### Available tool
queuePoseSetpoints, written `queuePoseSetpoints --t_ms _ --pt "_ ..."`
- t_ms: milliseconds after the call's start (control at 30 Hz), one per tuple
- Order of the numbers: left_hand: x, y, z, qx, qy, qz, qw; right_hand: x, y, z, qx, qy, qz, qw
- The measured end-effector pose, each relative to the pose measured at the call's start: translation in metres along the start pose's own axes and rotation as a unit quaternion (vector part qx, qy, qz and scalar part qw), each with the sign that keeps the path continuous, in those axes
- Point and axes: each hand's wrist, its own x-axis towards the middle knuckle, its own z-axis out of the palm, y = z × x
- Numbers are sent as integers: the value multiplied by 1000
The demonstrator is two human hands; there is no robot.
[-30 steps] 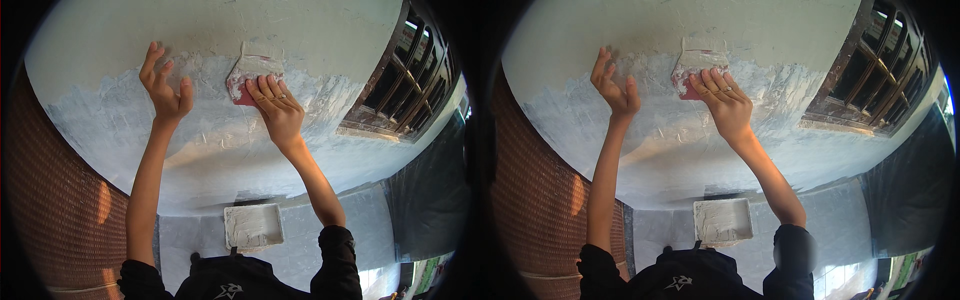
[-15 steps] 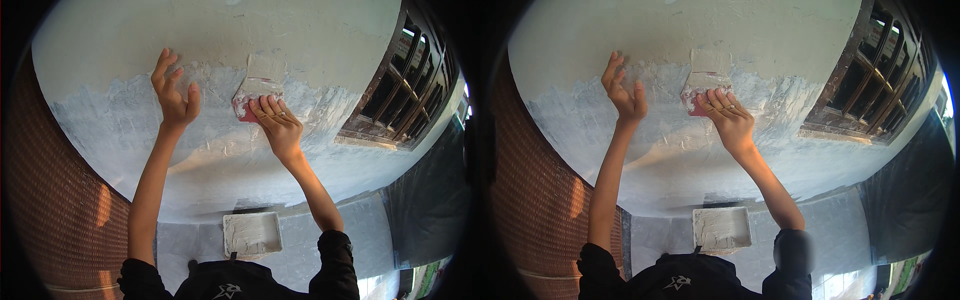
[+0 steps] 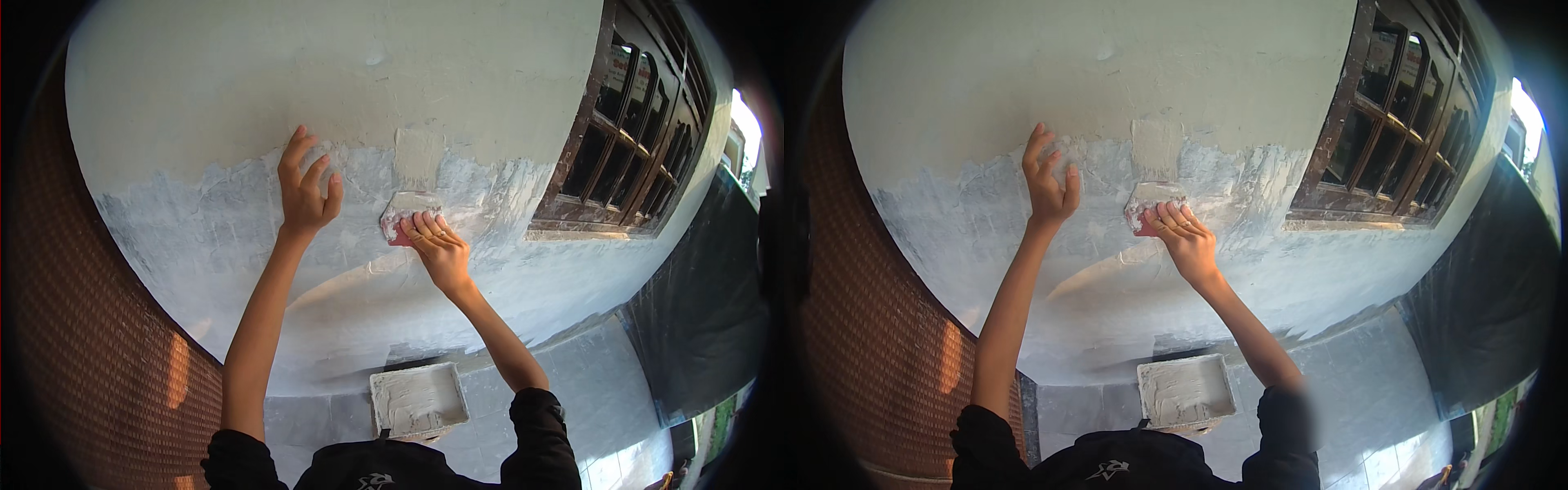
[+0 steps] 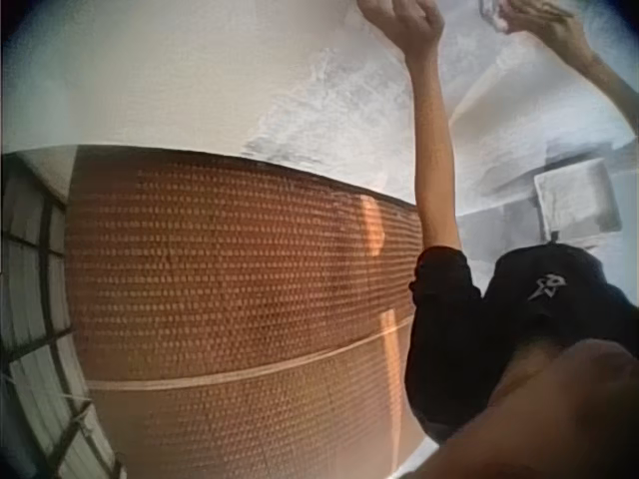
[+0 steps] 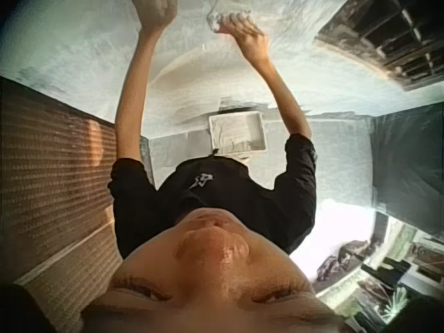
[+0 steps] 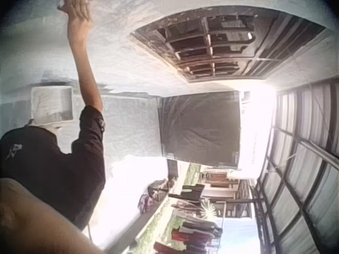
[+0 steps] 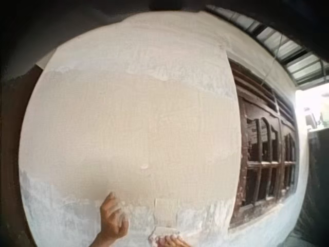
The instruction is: The person applies wall putty from a plastic tray container to a damaged area of a house wall using a putty knife.
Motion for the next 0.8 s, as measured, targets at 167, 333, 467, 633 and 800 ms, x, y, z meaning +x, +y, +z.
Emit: queuePoseSetpoints --t_ms 167,333,467,633,800 --pt "0 5 1 -3 -10 10 1000 -19 -23 -30 26 -21 30 999" --pt "2 5 -1 -21 -12 13 1000 19 -41 -77 148 75 227 960" --pt "6 8 0 -28 -21 15 999 46 -33 -95 174 130 334 917" --pt "15 12 2 -7 -15 -3 1000 72 -25 -80 182 210 323 905" --pt "18 11 11 18 3 -19 1000 90 -19 -50 224 203 256 918"
